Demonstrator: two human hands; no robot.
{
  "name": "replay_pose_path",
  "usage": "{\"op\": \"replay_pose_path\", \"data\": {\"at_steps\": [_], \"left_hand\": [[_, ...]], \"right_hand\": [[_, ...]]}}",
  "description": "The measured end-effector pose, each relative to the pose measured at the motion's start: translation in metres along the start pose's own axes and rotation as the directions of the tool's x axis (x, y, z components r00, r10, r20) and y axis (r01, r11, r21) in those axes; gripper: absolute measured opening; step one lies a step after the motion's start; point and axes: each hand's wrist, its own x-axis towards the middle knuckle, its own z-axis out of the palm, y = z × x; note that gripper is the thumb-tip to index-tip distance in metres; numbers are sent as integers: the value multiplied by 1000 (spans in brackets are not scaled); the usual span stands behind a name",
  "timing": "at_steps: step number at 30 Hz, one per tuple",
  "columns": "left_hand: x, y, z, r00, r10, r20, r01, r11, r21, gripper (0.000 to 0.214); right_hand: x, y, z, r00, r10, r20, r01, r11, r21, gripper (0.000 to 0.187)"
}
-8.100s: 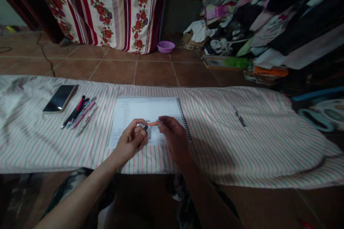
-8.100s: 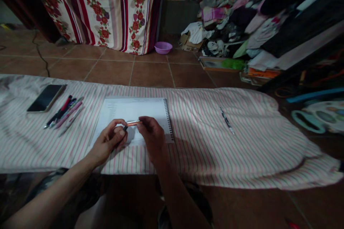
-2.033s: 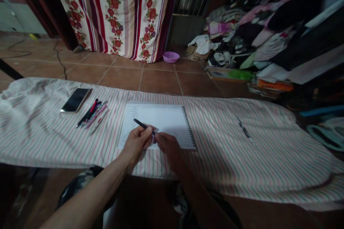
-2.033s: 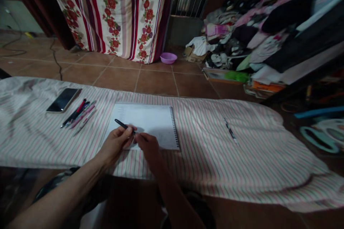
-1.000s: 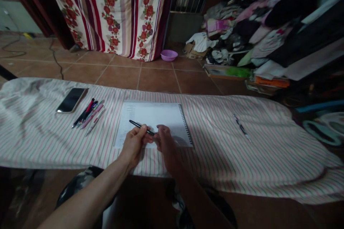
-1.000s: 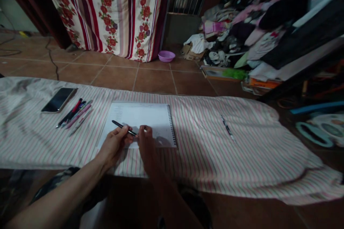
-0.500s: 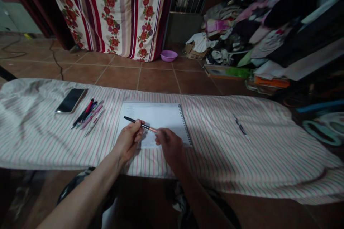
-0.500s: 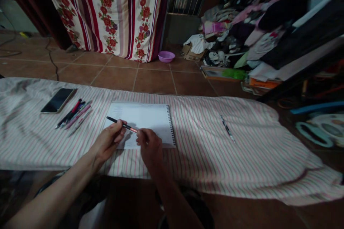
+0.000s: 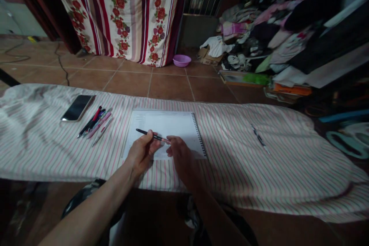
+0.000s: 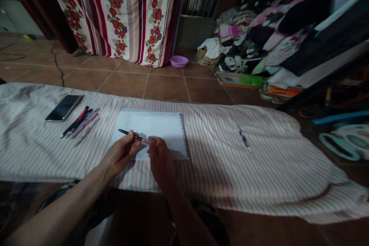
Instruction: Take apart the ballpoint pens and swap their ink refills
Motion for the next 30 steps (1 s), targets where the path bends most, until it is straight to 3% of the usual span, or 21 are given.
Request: {"op": "replay_pose_path", "data": {"at_steps": [4,6,14,20,23,25,30], "left_hand": [[2,5,0,999,-14,-34,13,999,-30,22],[1,6,0,1000,-29,-9,29,1000,8,24],[0,-4,-8,989,71,127,-82,993,86,20],[-3,-9,-6,991,55,122,-65,995,80,21],[-2,-8,-4,994,40,98,-47,996,76,23],[-1,-6,-4,997,26,72,-30,997,64,24],[6,-3,-5,999,17,38,-19,999,43,24]], "right_hand": [[-1,-3,-1,984,-179,-6,179,983,-44,22],[-1,-5,-1,978,-210,-2,209,975,-72,16],[-2,-10,-4,989,-143,26,145,974,-172,23],[-4,-11,0,994,105,10,-105,994,-44,48],[-2,-10,2,986,157,56,-156,988,-20,53],[-1,-10,2,991,113,78,-110,993,-30,48],[-1,-6,-1,976,-215,-20,210,967,-147,20]]}}
